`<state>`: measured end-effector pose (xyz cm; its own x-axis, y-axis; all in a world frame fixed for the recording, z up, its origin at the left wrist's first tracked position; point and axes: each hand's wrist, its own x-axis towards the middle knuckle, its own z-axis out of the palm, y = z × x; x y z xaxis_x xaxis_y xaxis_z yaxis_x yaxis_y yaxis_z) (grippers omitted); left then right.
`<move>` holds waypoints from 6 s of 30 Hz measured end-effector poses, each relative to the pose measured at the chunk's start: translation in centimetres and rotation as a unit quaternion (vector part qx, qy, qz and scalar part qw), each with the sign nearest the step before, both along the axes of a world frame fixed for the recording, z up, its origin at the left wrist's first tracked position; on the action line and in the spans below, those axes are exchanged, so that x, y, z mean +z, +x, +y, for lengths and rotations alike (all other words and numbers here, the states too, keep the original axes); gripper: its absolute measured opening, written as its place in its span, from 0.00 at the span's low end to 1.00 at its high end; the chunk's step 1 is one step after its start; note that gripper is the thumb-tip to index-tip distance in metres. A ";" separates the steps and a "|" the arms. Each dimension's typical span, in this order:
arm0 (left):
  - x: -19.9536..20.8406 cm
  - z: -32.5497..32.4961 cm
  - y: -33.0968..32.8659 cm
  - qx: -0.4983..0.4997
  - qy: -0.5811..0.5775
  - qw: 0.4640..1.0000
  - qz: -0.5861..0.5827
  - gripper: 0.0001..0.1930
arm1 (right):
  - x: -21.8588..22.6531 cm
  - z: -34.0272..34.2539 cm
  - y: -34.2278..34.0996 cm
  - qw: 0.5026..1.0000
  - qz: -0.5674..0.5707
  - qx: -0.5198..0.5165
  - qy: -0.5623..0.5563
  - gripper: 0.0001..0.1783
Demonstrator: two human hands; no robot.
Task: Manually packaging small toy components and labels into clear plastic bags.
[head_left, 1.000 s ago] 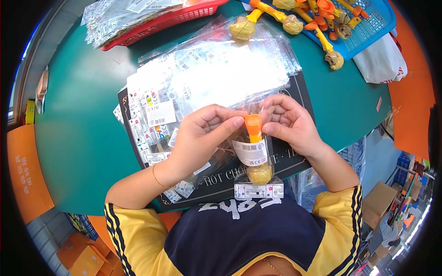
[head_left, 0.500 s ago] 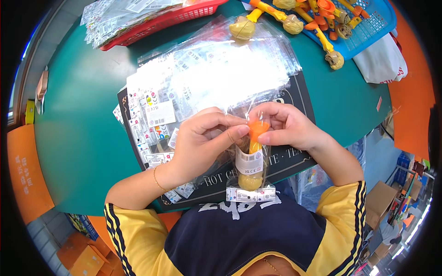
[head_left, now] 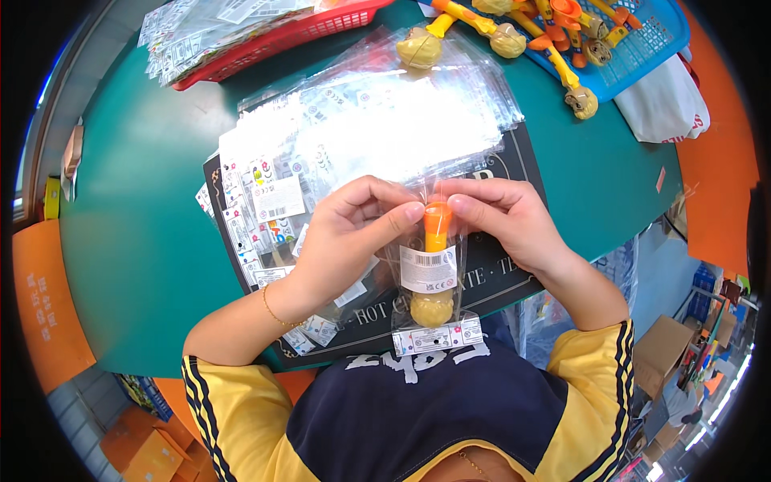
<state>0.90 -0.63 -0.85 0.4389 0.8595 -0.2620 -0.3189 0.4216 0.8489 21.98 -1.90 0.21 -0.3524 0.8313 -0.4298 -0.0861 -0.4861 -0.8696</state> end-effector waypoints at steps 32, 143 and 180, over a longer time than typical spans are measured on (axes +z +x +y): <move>-0.1 0.4 -0.3 -0.025 -0.034 0.999 0.015 0.05 | 0.1 0.6 0.1 0.999 0.034 -0.022 -0.028 0.14; -0.1 1.5 -1.2 -0.124 -0.035 0.992 0.009 0.14 | -1.1 0.6 3.3 0.996 0.089 -0.001 0.004 0.17; 1.2 -1.2 0.0 -0.265 -0.008 0.962 0.068 0.25 | 1.4 -0.5 2.4 0.993 0.038 -0.072 0.082 0.24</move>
